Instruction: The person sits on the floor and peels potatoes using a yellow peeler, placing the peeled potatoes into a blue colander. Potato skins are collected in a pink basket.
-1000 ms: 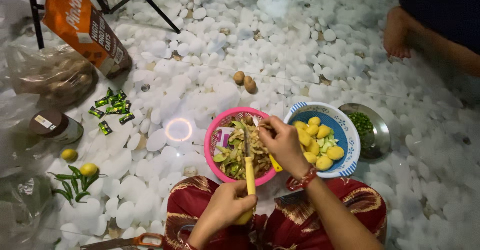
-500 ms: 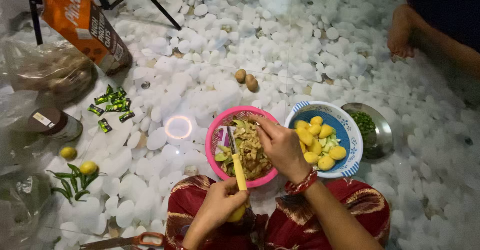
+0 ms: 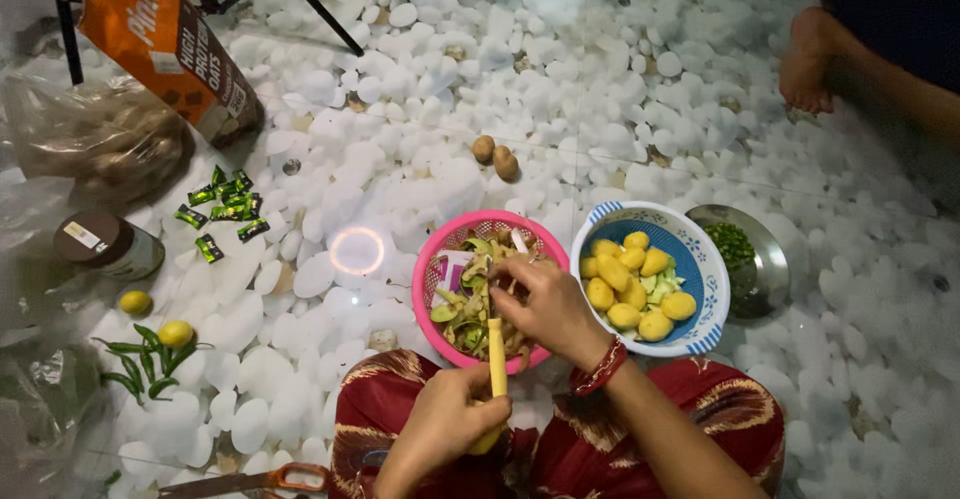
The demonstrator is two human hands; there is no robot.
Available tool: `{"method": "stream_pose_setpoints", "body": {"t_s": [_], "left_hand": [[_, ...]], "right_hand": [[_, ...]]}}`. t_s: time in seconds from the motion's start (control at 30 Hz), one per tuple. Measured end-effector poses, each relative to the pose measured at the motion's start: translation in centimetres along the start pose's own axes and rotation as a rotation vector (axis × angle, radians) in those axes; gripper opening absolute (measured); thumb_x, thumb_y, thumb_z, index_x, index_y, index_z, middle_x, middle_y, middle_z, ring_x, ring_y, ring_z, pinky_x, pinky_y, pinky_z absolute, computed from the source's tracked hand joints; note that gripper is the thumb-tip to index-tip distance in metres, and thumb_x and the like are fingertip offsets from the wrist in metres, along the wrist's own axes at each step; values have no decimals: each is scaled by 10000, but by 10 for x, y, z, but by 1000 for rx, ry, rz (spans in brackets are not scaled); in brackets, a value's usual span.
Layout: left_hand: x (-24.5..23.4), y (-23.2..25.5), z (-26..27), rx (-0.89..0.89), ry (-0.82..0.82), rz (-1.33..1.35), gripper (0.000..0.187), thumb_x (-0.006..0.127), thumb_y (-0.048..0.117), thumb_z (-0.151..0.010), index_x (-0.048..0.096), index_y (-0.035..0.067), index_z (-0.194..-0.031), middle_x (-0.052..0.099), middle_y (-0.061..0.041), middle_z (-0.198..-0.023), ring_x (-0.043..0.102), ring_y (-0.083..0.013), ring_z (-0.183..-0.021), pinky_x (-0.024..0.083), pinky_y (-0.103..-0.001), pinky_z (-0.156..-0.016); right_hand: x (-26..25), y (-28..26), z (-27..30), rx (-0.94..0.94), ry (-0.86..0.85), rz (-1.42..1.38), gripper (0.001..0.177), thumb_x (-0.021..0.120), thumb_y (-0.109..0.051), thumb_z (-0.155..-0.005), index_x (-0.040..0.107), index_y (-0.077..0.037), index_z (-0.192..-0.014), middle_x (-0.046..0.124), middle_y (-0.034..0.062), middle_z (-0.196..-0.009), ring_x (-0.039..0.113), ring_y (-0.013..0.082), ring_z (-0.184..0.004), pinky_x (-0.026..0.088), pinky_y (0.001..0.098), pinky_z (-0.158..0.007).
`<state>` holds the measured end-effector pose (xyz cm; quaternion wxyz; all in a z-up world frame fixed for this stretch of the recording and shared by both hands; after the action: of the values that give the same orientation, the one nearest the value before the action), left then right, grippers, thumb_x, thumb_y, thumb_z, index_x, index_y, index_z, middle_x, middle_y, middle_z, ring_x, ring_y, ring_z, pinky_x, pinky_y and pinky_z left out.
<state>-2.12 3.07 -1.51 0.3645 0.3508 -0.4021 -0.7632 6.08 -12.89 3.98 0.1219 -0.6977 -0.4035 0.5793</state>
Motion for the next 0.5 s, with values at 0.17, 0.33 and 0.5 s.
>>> {"method": "stream_pose_setpoints", "body": {"t_s": [0.17,0.33,0.5], "left_hand": [[-1,13,4,-11,43,-98,385,678,313,-714,751,102,-1028,747,-160,-773,757,-307,-718,585,-407,-726],[0,18,4,18,136,-207,357,676,323,-732,752,94,-995,730,-189,-780,719,-377,-778,563,-467,-754],[0,14,1,59,188,-291,353,678,339,-746,741,97,-995,712,-206,-771,701,-405,-792,551,-510,-752]], "right_hand": [[5,16,-2,194,-20,-69,186,708,-156,-865,704,-31,-1002,754,108,-861,749,209,-742,577,327,-682],[19,38,1,375,-7,-311,186,728,-147,-842,697,-8,-960,726,47,-766,662,88,-680,548,267,-628],[34,51,4,417,-99,-458,151,681,-130,-866,712,14,-902,706,25,-769,634,69,-670,534,255,-589]]}}
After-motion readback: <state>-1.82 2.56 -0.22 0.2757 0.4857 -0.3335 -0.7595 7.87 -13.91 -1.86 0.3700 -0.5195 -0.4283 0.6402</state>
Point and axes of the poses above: each hand's wrist, its own z-axis away from the middle knuckle, its own x-axis out of the palm, y = z × x, the point moved 4 cm from there along -z, towards the middle knuckle
